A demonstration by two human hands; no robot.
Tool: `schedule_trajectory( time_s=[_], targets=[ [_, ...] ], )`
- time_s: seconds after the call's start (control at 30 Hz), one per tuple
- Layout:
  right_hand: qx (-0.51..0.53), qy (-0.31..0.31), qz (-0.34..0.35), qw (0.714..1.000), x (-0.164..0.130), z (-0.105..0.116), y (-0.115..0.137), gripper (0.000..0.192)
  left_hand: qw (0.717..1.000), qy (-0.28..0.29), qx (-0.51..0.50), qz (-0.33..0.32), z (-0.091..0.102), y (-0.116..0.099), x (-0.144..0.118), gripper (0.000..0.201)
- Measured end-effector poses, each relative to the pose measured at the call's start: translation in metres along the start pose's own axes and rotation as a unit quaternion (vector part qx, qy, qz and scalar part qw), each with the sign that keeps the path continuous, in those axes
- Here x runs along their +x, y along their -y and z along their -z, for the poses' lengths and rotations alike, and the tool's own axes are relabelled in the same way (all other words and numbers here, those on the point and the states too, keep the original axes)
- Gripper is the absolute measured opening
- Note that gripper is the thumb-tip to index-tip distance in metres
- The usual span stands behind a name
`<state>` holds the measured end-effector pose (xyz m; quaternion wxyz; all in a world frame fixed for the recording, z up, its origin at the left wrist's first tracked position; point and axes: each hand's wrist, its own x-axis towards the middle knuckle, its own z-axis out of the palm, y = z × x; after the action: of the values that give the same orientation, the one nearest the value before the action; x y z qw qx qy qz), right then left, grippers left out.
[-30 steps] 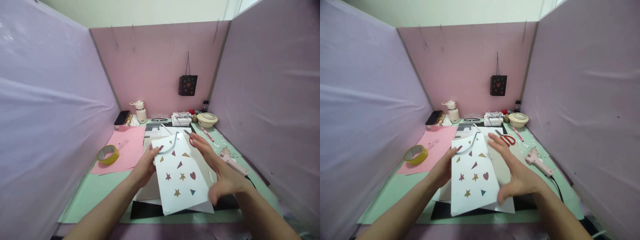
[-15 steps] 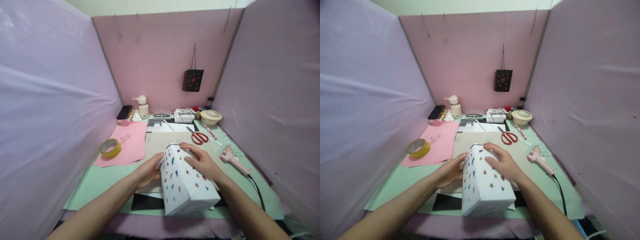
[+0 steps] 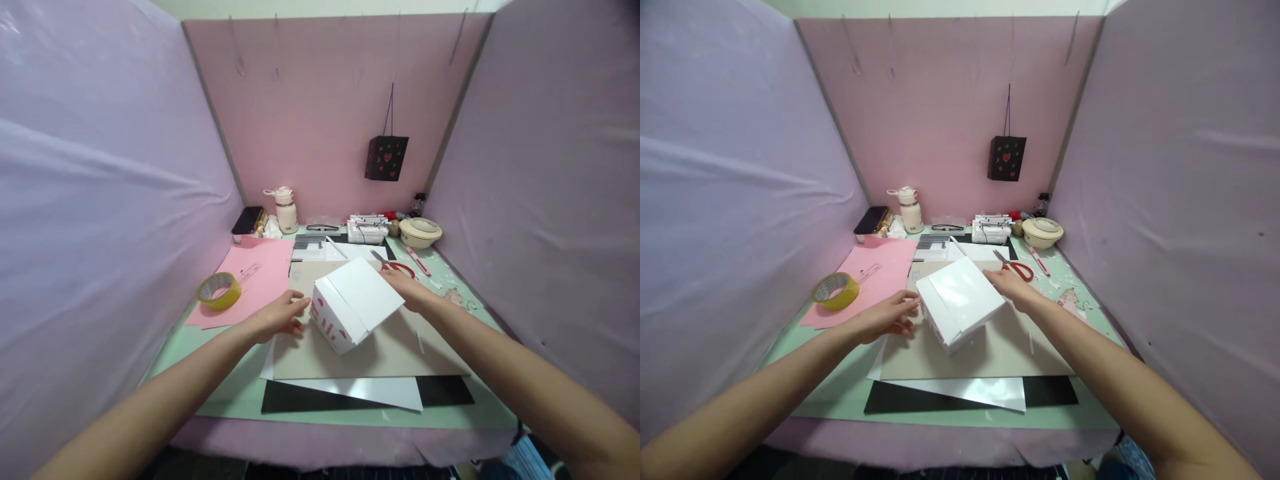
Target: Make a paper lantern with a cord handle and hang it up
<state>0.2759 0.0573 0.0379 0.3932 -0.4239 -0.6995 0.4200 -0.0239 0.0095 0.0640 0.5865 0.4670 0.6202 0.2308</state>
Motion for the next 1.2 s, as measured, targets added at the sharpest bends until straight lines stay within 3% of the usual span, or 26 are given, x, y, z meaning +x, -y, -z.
schedule_trajectory(
  time_s=[0.1,0.17,0.27,0.3,0.37,0.47,0.6,1.03,1.2],
  targets=[
    [0.058,-0.039,-0.018,0.997,-0.004,0.011,0.007,0.058,0.969,-0.158,0.08,-0.173,0.003,-0.001,-0.007,0.056],
    [0.107,-0.048,0.038,0.992,-0.009,0.014,0.02,0.06,0.905,-0.22,0.121,-0.344,-0.002,-0.009,-0.019,0.053],
    [0.042,-0.01,0.18,0.983,-0.015,0.011,0.043,0.063,0.779,-0.218,0.257,-0.528,-0.019,-0.023,-0.034,0.066],
    [-0.012,0.013,0.218,0.976,-0.016,0.009,0.049,0.066,0.75,-0.201,0.302,-0.553,-0.026,-0.027,-0.036,0.073],
    [-0.099,0.059,0.266,0.957,-0.016,0.004,0.056,0.067,0.719,-0.163,0.368,-0.567,-0.037,-0.031,-0.034,0.081],
    [-0.134,0.104,0.282,0.944,-0.011,0.0,0.055,0.056,0.719,-0.112,0.412,-0.548,-0.043,-0.03,-0.026,0.079],
    [-0.144,0.113,0.259,0.948,-0.004,-0.002,0.049,0.047,0.738,-0.095,0.432,-0.51,-0.038,-0.031,-0.021,0.076],
    [-0.145,0.11,0.247,0.952,-0.001,-0.005,0.051,0.045,0.752,-0.095,0.431,-0.489,-0.037,-0.03,-0.023,0.07],
    [-0.143,0.104,0.25,0.952,-0.001,-0.005,0.05,0.045,0.752,-0.117,0.391,-0.518,-0.04,-0.025,-0.017,0.067]
  ],
)
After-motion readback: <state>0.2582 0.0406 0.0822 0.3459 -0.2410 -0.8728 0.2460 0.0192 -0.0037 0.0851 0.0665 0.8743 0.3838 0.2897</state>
